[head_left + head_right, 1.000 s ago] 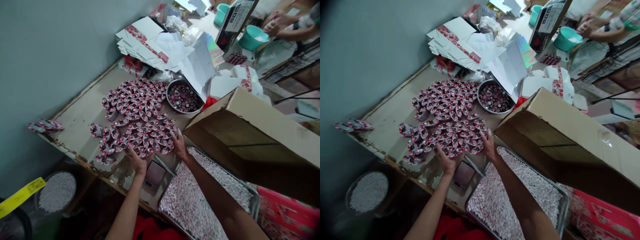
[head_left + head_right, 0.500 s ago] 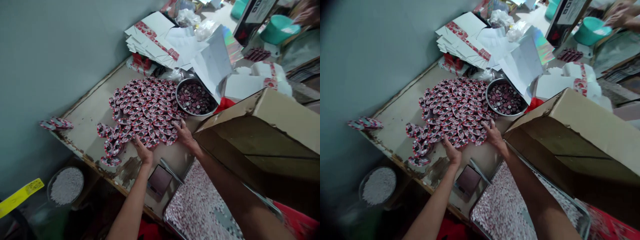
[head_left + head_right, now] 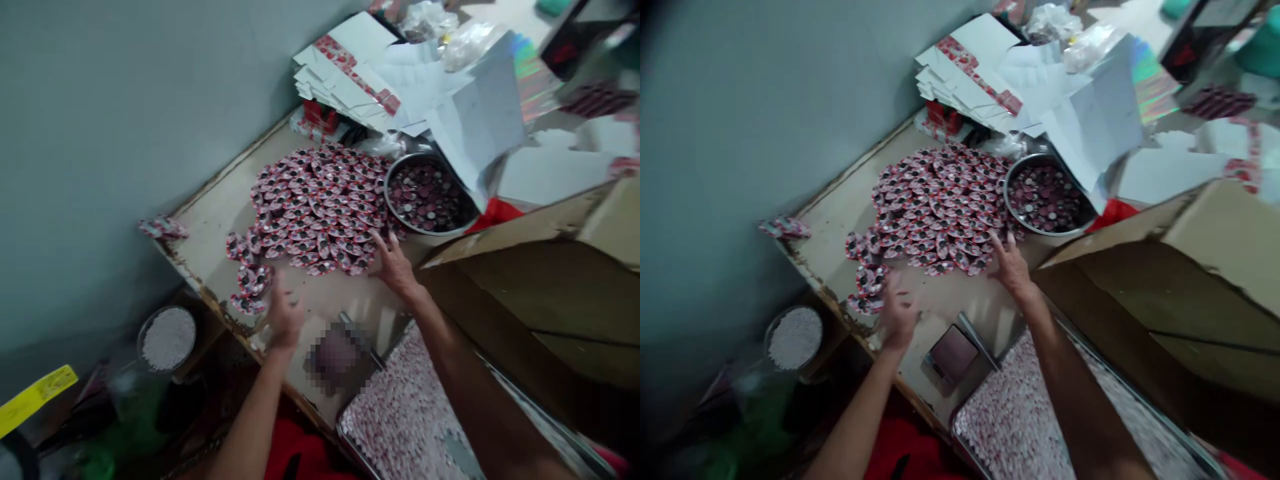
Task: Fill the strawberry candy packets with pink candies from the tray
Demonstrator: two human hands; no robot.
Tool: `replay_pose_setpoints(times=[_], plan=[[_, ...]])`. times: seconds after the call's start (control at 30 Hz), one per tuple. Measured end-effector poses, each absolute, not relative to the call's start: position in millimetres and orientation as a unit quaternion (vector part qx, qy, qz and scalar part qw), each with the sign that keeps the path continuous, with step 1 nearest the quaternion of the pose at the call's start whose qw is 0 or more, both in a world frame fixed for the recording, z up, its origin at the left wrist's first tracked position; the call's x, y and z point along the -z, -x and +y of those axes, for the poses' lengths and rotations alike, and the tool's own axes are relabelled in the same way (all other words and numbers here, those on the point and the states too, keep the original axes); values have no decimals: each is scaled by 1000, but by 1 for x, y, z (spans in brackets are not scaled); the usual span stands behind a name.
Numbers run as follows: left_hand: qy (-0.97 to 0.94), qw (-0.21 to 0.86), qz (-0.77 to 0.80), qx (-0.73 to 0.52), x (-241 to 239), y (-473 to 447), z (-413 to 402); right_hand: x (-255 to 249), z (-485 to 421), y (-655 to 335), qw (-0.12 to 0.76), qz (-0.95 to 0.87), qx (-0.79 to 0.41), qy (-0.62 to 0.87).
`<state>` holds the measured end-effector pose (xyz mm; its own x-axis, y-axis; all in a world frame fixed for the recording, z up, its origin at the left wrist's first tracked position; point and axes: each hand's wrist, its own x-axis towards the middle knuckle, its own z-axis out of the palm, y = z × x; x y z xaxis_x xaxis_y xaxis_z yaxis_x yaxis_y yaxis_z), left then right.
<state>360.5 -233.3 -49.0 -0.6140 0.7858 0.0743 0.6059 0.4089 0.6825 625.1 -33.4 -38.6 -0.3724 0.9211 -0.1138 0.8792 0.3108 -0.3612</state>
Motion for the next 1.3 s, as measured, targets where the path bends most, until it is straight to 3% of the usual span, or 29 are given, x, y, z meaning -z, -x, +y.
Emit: replay_pose_setpoints(times=[0.13,0.23,0.33,0.5,0.77,0.87,1.0,1.17,1.3], plan=[[-404,-23,861,-309,55,-285,-308,34,-114,-682,184,-691,-198,670],[-430,-69,846,-307,81,-248,-295,39,-168,-728,202,-556,-180,786],[-442,-76,831,-330,100,-245,-254,39,-174,-751,148,-555,-173,800],[-439,-118,814,-363,112,-243,-197,37,-111,-734,-22,-660,-185,728],[-420,-100,824,-368,73,-266,-216,52,-72,-707,-66,-602,-180,775],[-538,-10,767,-350,57,-338,-236,55,-69,-707,-67,-590,-186,783],[-757,275,547,-228,58,-464,-197,58,-65,-706,-60,-534,-190,822],[-846,311,424,-95,83,-567,-115,62,-70,-703,-60,-516,-188,834],[-863,316,385,-83,104,-584,-104,71,-80,-709,-7,-522,-166,836]])
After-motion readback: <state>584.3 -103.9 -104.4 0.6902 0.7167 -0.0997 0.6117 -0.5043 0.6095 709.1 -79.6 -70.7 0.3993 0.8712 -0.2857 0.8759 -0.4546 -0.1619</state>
